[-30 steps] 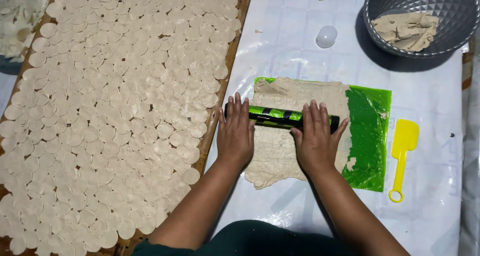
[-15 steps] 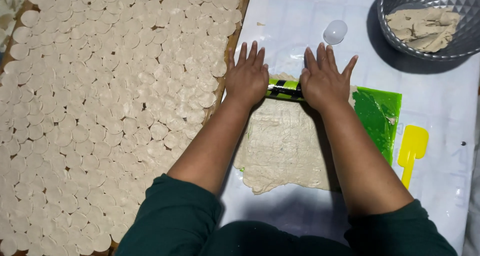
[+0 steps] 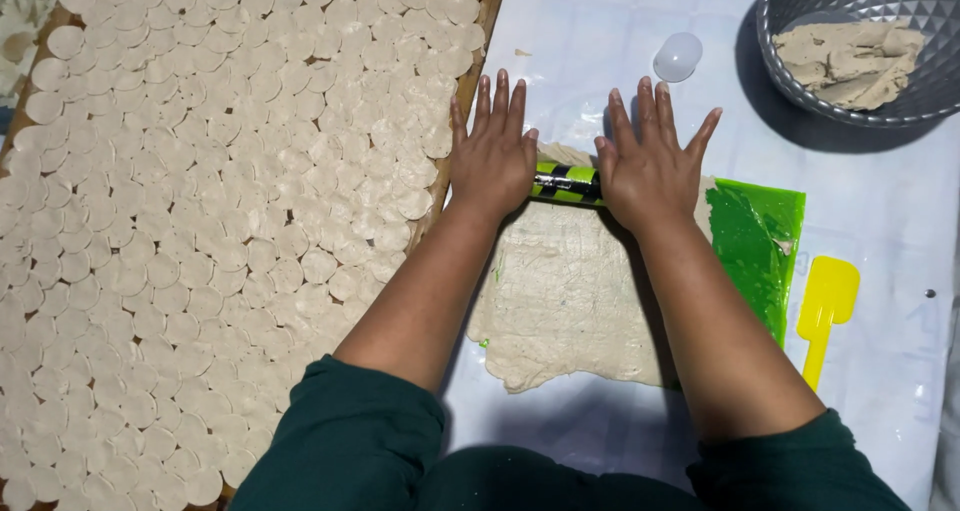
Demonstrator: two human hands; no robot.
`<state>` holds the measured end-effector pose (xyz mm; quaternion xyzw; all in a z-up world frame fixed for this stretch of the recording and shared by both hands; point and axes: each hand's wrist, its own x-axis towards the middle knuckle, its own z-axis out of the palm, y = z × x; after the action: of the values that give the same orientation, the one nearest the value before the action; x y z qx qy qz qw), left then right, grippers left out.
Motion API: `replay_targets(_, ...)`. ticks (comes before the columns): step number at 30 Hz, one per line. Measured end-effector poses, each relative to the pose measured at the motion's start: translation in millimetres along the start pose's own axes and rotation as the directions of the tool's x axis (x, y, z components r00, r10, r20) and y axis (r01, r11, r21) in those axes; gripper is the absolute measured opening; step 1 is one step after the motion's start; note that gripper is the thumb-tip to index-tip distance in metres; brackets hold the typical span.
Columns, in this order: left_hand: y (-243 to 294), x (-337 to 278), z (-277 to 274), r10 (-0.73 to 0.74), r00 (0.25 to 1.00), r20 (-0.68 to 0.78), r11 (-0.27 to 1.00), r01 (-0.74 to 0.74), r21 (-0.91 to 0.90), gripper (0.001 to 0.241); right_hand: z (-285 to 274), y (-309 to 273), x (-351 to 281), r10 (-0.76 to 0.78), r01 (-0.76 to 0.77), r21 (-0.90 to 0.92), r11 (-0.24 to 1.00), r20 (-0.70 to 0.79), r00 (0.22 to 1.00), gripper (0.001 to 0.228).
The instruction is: Rolling out dough on a flat surface using a rolling pin and a plastic scraper to create thin sheets.
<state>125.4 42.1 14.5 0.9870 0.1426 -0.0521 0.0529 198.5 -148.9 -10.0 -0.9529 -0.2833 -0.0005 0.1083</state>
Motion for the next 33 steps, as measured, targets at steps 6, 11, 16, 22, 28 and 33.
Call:
replay_targets(6,-1,-23,10,-0.006,0.998,-0.062,0.999,0.003,-0.052,0.065,7,-6,-31,-0.024,0.026,0.019,0.999,-0.112,0.993,0.066)
replay_targets(11,0,-7,13,-0.031,0.999,-0.036,0.999,0.03,-0.017,0.065,9,-8,-54,-0.019,0.036,0.077,0.996,-0.203,0.979,0.062)
replay_targets(16,5,15,2,-0.069,0.995,0.072,0.997,0.07,-0.011,0.066,20,-12,-67,-0.002,0.008,0.087,0.996,-0.072,0.997,0.075)
replay_targets(22,1,52,0,-0.102,0.972,0.213,0.993,0.112,-0.035,0.067,-14,0,-20,-0.046,0.042,0.067,0.997,0.066,0.997,0.09)
replay_targets(28,-28,47,20,-0.053,0.976,-0.209,0.824,-0.076,-0.561,0.066,-41,14,-4,-0.093,0.066,0.125,0.99,0.22,0.971,0.063)
replay_targets(33,-46,-13,5,-0.085,0.879,-0.47,0.873,-0.161,-0.46,0.054,-61,22,-9,-0.178,0.137,0.181,0.974,0.233,0.956,0.054)
